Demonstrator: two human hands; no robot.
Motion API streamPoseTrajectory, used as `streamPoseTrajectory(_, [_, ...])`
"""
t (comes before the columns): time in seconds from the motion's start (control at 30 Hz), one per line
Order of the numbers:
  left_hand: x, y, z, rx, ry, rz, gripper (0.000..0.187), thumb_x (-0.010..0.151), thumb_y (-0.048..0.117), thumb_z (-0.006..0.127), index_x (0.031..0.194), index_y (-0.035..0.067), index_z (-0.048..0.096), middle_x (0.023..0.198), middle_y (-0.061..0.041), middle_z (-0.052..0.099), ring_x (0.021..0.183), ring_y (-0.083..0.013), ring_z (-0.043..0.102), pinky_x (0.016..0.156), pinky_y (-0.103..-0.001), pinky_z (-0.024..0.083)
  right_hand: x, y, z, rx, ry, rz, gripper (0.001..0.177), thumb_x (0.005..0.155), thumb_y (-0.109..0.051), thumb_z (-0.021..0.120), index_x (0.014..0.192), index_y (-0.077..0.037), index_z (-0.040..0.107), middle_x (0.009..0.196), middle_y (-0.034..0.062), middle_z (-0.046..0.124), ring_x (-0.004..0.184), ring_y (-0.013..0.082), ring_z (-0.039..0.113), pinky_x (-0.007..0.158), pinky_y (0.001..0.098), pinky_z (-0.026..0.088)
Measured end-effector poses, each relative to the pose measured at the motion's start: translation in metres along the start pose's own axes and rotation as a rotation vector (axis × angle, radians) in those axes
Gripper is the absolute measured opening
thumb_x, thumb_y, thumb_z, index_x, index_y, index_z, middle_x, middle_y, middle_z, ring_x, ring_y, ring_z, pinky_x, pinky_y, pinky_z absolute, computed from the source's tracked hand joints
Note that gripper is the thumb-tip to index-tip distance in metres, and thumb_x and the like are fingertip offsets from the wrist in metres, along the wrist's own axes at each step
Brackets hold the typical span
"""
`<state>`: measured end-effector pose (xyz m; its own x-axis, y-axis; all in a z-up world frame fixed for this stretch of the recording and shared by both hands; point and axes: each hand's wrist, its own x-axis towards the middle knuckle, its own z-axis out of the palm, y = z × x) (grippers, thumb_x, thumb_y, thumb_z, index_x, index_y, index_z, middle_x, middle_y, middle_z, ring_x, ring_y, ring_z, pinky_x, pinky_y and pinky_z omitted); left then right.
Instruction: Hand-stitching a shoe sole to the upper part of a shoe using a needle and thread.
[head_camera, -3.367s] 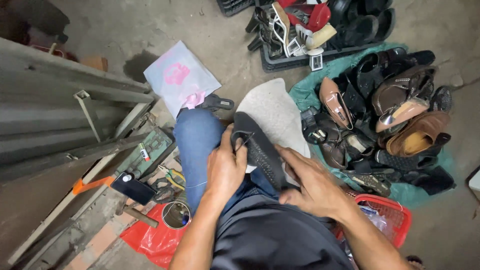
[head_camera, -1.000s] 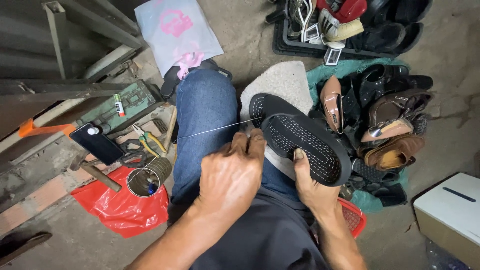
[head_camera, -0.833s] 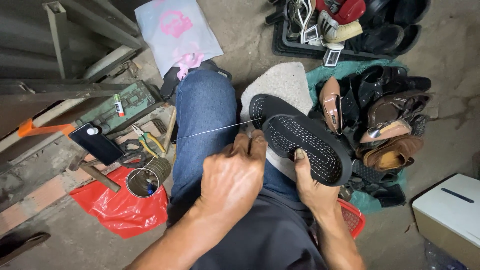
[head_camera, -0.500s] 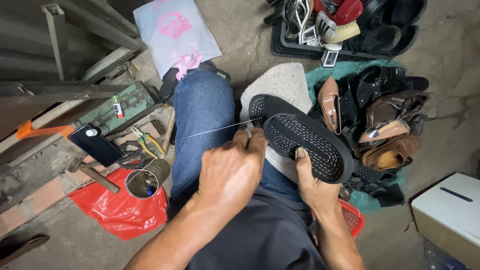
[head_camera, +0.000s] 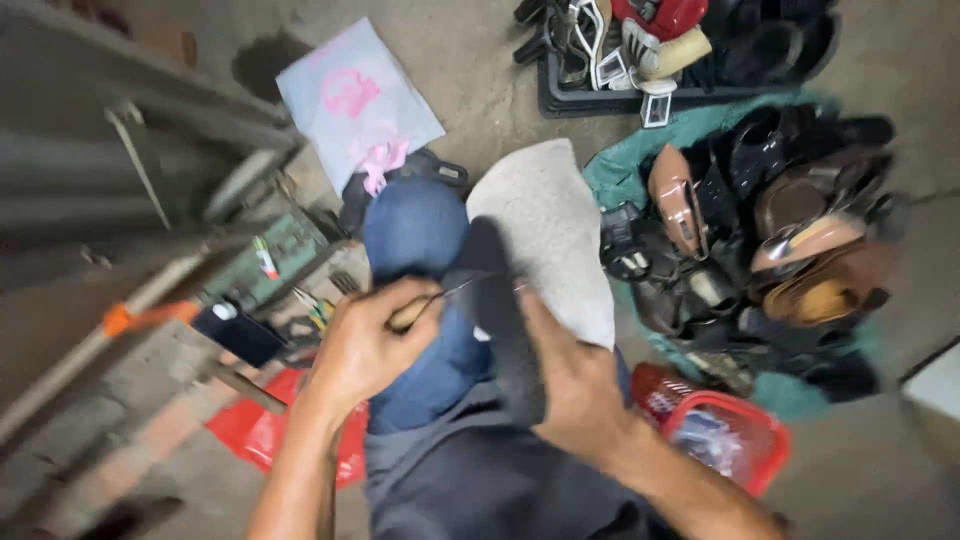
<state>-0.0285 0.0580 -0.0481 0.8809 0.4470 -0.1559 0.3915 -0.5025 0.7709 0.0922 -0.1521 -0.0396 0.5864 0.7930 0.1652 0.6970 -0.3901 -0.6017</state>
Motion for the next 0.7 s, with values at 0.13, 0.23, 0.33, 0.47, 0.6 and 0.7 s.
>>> streamPoseTrajectory(0.13, [-0.007,-0.042,0.013,-0.11,0.13,0.004,0.012,0.088,0.016,0.077,0.096,0.008,0.078,0.084,0.0,0.079,0.073,-0.0039,0.067,0.071,-0.024,0.057,0.012,-0.024,0.01,-0.124,-0.057,-0.183,0.065,0.086,-0.017,0.053,0.146,0.009,0.045,0.15,0.0278,0.054,0.099,0.0295,0.075,0.075,0.0357,0.058])
streamPoseTrajectory(0.23, [0.004,-0.054,0.017,-0.146,0.176,0.085,0.011,0.087,0.011,0.08,0.095,0.004,0.078,0.089,-0.005,0.079,0.078,-0.0103,0.073,0.078,-0.026,0.06,0.015,-0.025,0.019,-0.256,-0.001,-0.167,0.061,0.085,-0.01,0.049,0.144,0.004,0.052,0.147,0.0257,0.057,0.08,0.0224,0.073,0.068,0.0315,0.055])
streamPoseTrajectory(0.33, [0.018,-0.058,0.019,-0.143,0.154,0.169,0.012,0.087,0.007,0.078,0.098,0.002,0.077,0.087,-0.007,0.077,0.078,-0.0132,0.072,0.083,-0.032,0.062,0.015,-0.02,0.022,-0.294,0.052,-0.141,0.056,0.089,-0.012,0.046,0.143,0.003,0.055,0.145,0.0265,0.059,0.073,0.0198,0.072,0.067,0.0316,0.054])
streamPoseTrajectory(0.47, [0.028,-0.053,0.015,-0.157,0.072,0.153,0.021,0.089,0.009,0.076,0.107,0.0,0.076,0.101,-0.012,0.079,0.09,-0.0193,0.077,0.085,-0.033,0.065,0.018,-0.014,0.014,-0.336,0.054,-0.211,0.049,0.098,-0.01,0.04,0.141,0.006,0.055,0.143,0.0304,0.057,0.096,0.0238,0.076,0.07,0.0327,0.055])
streamPoseTrajectory(0.6, [0.021,-0.063,0.004,-0.113,0.018,0.071,0.017,0.09,0.008,0.072,0.105,0.0,0.076,0.061,0.007,0.039,0.061,-0.0061,0.038,0.071,-0.026,0.055,0.019,-0.019,0.012,-0.37,0.057,-0.229,0.046,0.101,-0.012,0.039,0.141,0.004,0.056,0.14,0.0306,0.059,0.052,0.0154,0.057,0.054,0.029,0.047])
streamPoseTrajectory(0.7, [0.013,-0.067,-0.008,-0.044,0.017,0.023,0.018,0.088,0.011,0.076,0.102,0.0,0.076,0.071,0.002,0.066,0.069,-0.0047,0.057,0.071,-0.027,0.058,0.021,-0.021,0.017,-0.372,0.041,-0.27,0.046,0.101,-0.013,0.038,0.139,0.004,0.057,0.139,0.0311,0.059,0.049,0.0123,0.054,0.05,0.0263,0.045])
